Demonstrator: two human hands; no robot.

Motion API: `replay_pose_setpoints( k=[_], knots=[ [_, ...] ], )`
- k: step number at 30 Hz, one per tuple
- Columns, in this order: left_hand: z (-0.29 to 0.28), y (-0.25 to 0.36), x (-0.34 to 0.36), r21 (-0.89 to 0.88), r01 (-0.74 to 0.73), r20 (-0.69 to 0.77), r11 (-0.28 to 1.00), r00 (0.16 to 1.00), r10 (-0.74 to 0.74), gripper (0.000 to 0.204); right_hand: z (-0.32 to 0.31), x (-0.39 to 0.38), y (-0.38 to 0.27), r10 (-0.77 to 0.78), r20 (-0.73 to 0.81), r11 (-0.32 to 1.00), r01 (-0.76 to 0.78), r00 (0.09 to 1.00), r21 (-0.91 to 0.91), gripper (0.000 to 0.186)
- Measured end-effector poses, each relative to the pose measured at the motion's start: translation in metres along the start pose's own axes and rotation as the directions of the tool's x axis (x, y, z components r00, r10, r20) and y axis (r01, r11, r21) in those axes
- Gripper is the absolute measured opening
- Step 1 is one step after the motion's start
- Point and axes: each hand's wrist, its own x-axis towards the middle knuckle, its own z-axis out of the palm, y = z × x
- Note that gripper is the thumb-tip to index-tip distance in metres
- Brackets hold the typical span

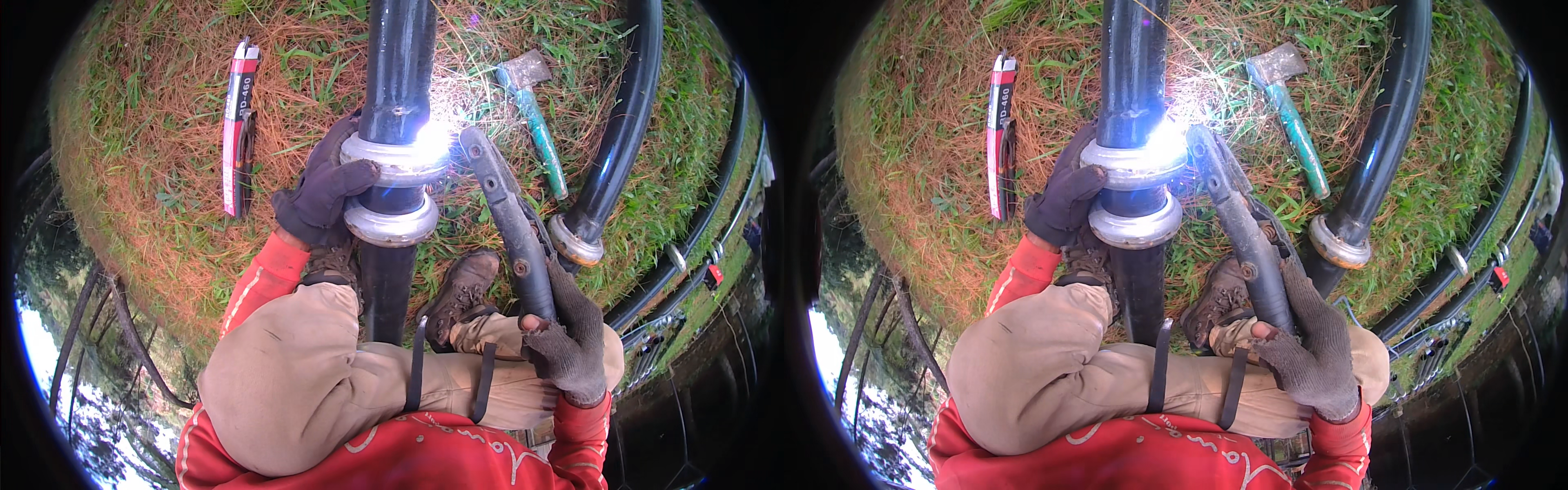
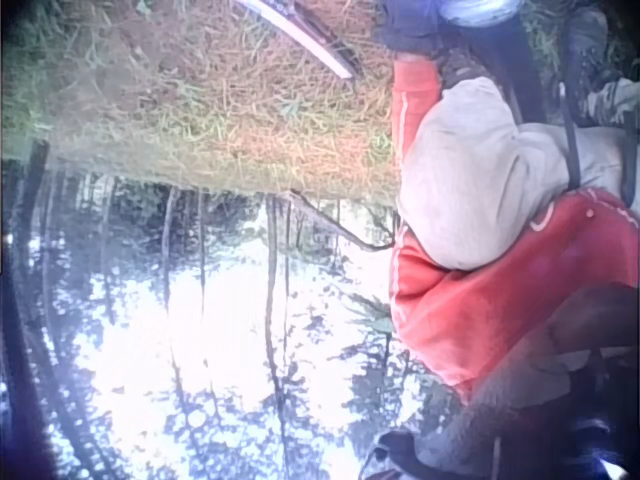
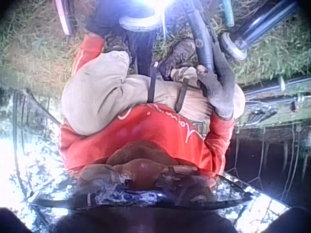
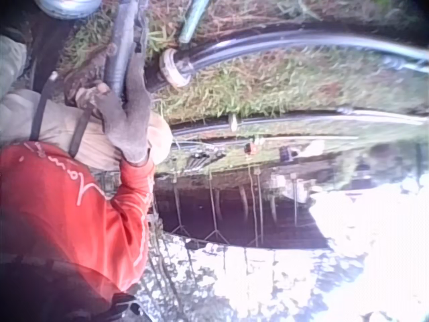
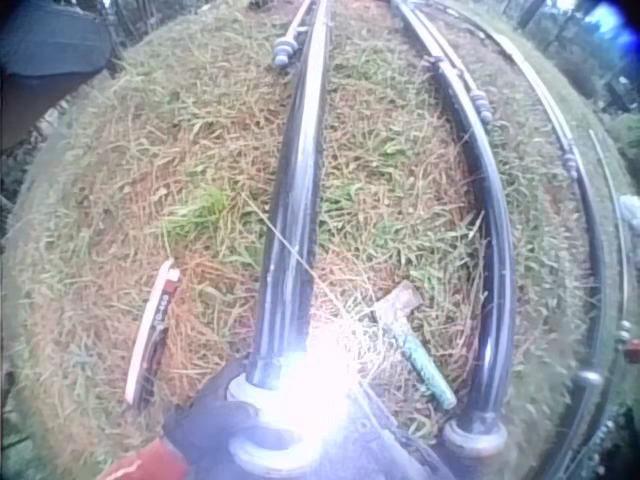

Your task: The person welds sections of black pipe together outdoors. They use a welding tool to fuse the metal joints, then scrape the welded area with a blade and wrap wire around the pipe.

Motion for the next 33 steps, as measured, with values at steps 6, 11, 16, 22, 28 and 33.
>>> replay_pose_setpoints(
  k=[6,11,16,22,28,33],
  knots=[
    [0.002,0.000,0.001,-0.046,-0.009,0.037,0.999,0.999,0.010,0.097,0.001,0.000,-0.001,-0.013,-0.015,1.000,0.012,1.000,-0.017,0.081],
    [0.000,0.001,-0.001,-0.039,0.013,0.025,0.999,1.000,-0.012,0.097,0.002,0.001,-0.001,-0.004,-0.002,1.000,0.004,1.000,-0.016,0.082],
    [-0.003,-0.001,-0.001,-0.021,0.031,-0.007,0.999,0.999,-0.031,0.097,0.001,0.001,-0.002,-0.012,0.001,0.999,0.012,1.000,-0.051,0.083],
    [-0.007,-0.004,0.001,-0.022,0.014,0.006,1.000,1.000,-0.014,0.097,0.002,0.000,-0.003,-0.040,-0.019,0.997,0.039,0.999,-0.065,0.083],
    [-0.003,-0.001,-0.003,-0.017,0.024,0.014,1.000,1.000,-0.024,0.098,0.002,0.001,-0.004,-0.044,-0.106,0.999,0.047,0.993,0.025,0.092],
    [0.005,0.004,-0.003,-0.012,0.020,0.010,1.000,1.000,-0.019,0.099,0.000,0.001,-0.003,-0.031,-0.033,0.996,0.028,0.999,-0.080,0.085]
  ],
)
